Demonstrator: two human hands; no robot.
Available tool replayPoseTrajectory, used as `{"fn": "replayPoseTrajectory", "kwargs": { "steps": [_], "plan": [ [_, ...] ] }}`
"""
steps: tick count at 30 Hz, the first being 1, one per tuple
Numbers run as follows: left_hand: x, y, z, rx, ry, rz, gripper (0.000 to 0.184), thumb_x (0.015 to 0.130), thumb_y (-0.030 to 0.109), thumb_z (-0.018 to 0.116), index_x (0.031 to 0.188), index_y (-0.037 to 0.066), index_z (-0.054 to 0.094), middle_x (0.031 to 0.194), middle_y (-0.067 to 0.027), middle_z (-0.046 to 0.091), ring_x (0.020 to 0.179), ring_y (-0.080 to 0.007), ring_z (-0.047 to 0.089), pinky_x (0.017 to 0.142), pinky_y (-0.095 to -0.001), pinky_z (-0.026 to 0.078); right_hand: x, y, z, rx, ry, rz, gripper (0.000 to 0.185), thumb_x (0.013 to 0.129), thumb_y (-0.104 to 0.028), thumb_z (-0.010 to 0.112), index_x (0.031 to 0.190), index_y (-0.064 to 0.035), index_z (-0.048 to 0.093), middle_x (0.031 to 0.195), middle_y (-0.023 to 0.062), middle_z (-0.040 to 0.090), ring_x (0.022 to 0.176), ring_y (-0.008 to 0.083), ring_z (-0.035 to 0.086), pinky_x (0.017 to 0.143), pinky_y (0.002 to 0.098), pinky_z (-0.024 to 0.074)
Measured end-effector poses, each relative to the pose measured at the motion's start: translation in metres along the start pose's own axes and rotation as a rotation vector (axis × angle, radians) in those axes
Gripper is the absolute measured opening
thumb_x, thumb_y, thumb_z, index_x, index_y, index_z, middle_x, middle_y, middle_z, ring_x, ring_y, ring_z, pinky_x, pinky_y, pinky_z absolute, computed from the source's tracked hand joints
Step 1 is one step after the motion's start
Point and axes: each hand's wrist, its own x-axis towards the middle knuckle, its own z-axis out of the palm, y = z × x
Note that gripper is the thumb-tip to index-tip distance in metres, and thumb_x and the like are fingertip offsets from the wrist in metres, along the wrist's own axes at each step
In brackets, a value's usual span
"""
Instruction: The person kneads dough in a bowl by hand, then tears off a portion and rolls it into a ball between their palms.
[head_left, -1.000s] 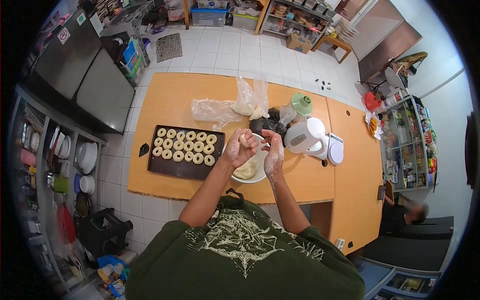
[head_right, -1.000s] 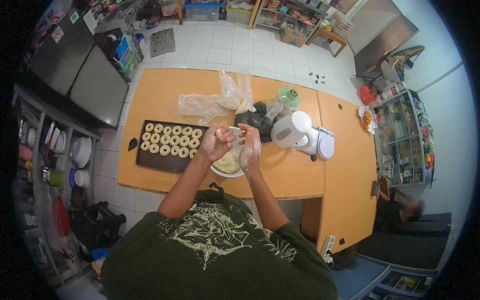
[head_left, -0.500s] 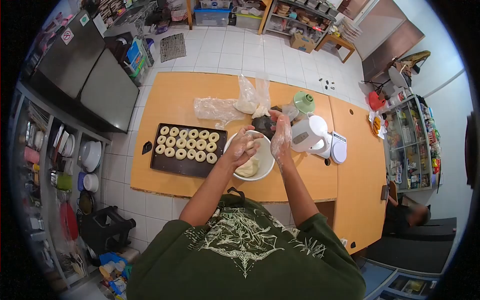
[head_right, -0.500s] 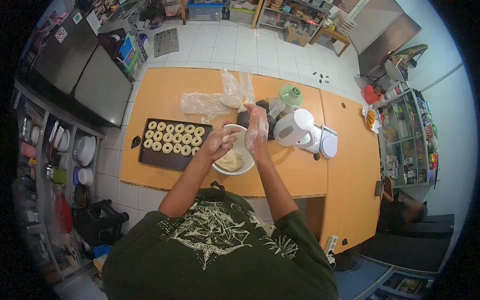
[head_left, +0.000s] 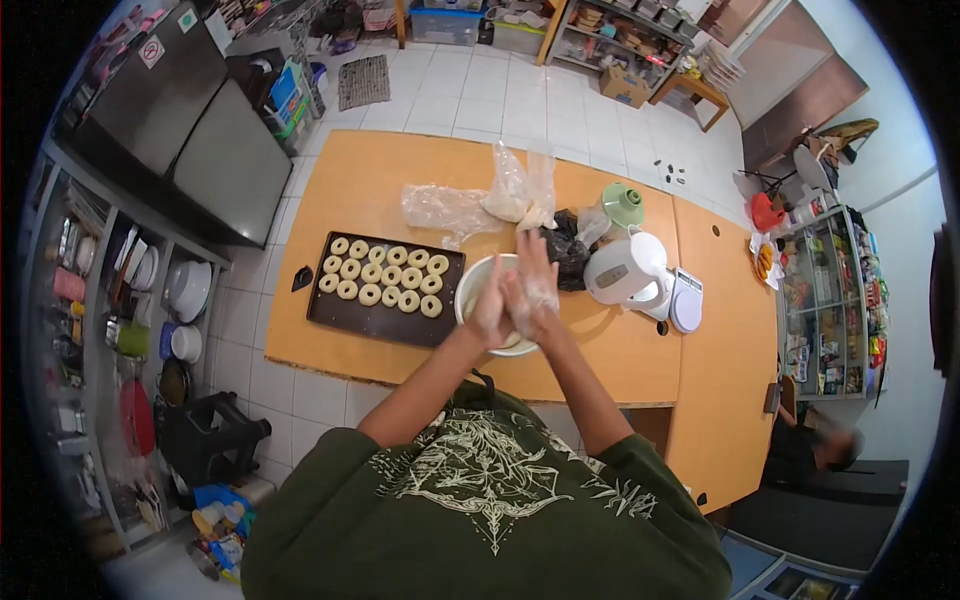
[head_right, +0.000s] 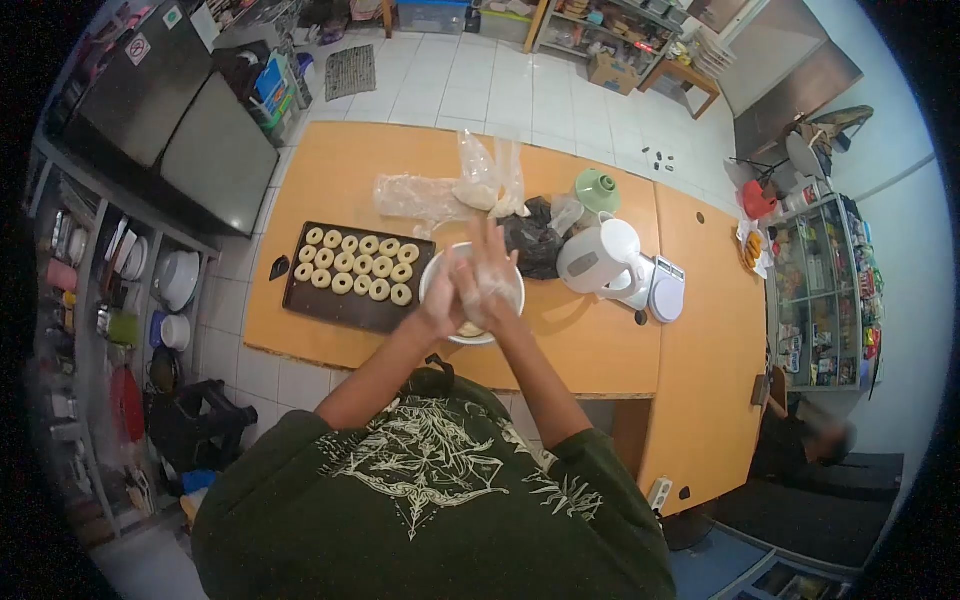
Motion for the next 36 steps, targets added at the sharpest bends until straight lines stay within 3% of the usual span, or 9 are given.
{"fn": "replayPoseTrajectory", "kwargs": {
  "steps": [2, 4, 7, 16, 20, 23, 28, 32, 36],
  "plan": [
    [-0.016, -0.023, 0.021, 0.121, 0.013, 0.027, 0.073, 0.099, 0.066, 0.027, 0.156, 0.019, 0.023, 0.154, -0.0161, 0.033, 0.135, -0.034, 0.044, 0.11, -0.0556, 0.038, 0.0, -0.011, -0.012, 0.351, 0.223, 0.077, 0.07, 0.095, -0.053, 0.04, 0.155, -0.017, 0.03, 0.161, 0.022, 0.019, 0.148, 0.0407, 0.02, 0.119, 0.0569, 0.0082],
    [-0.016, -0.019, -0.003, 0.274, -0.151, 0.146, 0.099, 0.087, 0.083, 0.028, 0.157, 0.014, 0.016, 0.156, -0.0164, 0.031, 0.14, -0.0404, 0.036, 0.111, -0.0595, 0.033, 0.003, -0.108, -0.092, 0.362, -0.361, 0.875, 0.079, 0.093, -0.054, 0.044, 0.157, -0.0137, 0.021, 0.16, 0.0241, 0.019, 0.149, 0.0382, 0.019, 0.119, 0.0573, 0.0048],
    [-0.001, 0.006, -0.027, -0.337, 0.002, -0.245, 0.106, 0.082, 0.087, 0.031, 0.158, 0.017, 0.011, 0.161, -0.0091, 0.024, 0.141, -0.0457, 0.033, 0.11, -0.0638, 0.03, -0.031, -0.015, -0.004, 0.007, -0.111, 0.106, 0.087, 0.093, -0.051, 0.05, 0.157, -0.0036, 0.014, 0.161, 0.0212, 0.018, 0.15, 0.0353, 0.016, 0.12, 0.0538, 0.0039],
    [-0.001, -0.003, -0.008, -0.035, -0.306, -0.243, 0.102, 0.085, 0.084, 0.03, 0.154, 0.009, 0.027, 0.154, -0.0127, 0.037, 0.134, -0.0365, 0.044, 0.111, -0.0551, 0.034, -0.034, 0.004, -0.013, -0.024, 0.099, 0.123, 0.09, 0.088, -0.053, 0.057, 0.156, -0.0074, 0.021, 0.161, 0.0186, 0.021, 0.15, 0.0368, 0.017, 0.118, 0.0598, 0.0076],
    [-0.023, -0.041, 0.004, 0.22, 0.11, -0.209, 0.1, 0.086, 0.083, 0.033, 0.152, 0.009, 0.031, 0.154, -0.0172, 0.036, 0.136, -0.0374, 0.042, 0.112, -0.0532, 0.035, -0.037, -0.015, -0.011, -0.04, 0.102, 0.162, 0.094, 0.083, -0.055, 0.062, 0.157, -0.0116, 0.022, 0.162, 0.0163, 0.021, 0.149, 0.0359, 0.019, 0.117, 0.0633, 0.0091],
    [-0.01, -0.032, -0.035, 0.049, -0.303, -0.139, 0.097, 0.085, 0.082, 0.039, 0.151, 0.012, 0.032, 0.151, -0.0151, 0.041, 0.136, -0.0384, 0.043, 0.112, -0.0559, 0.034, -0.043, -0.041, -0.002, -0.021, -0.048, 0.113, 0.093, 0.082, -0.054, 0.063, 0.156, -0.0139, 0.024, 0.161, 0.0162, 0.025, 0.149, 0.036, 0.021, 0.116, 0.0644, 0.0106],
    [-0.035, -0.02, -0.006, 0.104, 0.078, -0.27, 0.095, 0.089, 0.08, 0.03, 0.154, 0.011, 0.028, 0.153, -0.0197, 0.036, 0.138, -0.0406, 0.038, 0.115, -0.053, 0.03, -0.044, -0.004, 0.001, -0.245, 0.021, 0.053, 0.086, 0.082, -0.057, 0.063, 0.152, -0.0157, 0.035, 0.157, 0.0139, 0.034, 0.147, 0.035, 0.025, 0.117, 0.0618, 0.0151],
    [-0.027, -0.039, -0.002, -0.188, -0.678, 0.059, 0.11, 0.079, 0.09, 0.035, 0.15, 0.006, 0.033, 0.144, -0.0208, 0.046, 0.131, -0.0438, 0.045, 0.107, -0.0649, 0.034, -0.045, -0.041, 0.001, 0.014, -0.098, 0.051, 0.084, 0.085, -0.062, 0.059, 0.149, -0.0117, 0.04, 0.153, 0.0198, 0.037, 0.145, 0.0405, 0.027, 0.116, 0.0593, 0.0197],
    [-0.029, 0.004, 0.002, -0.082, -0.114, -0.245, 0.116, 0.076, 0.094, 0.03, 0.151, 0.005, 0.031, 0.147, -0.0203, 0.044, 0.13, -0.0432, 0.047, 0.107, -0.0621, 0.036, -0.049, -0.029, -0.019, -0.212, -0.069, -0.021, 0.081, 0.087, -0.062, 0.055, 0.148, -0.01, 0.042, 0.154, 0.0197, 0.035, 0.145, 0.0397, 0.027, 0.116, 0.06, 0.0171]
  ]
}}
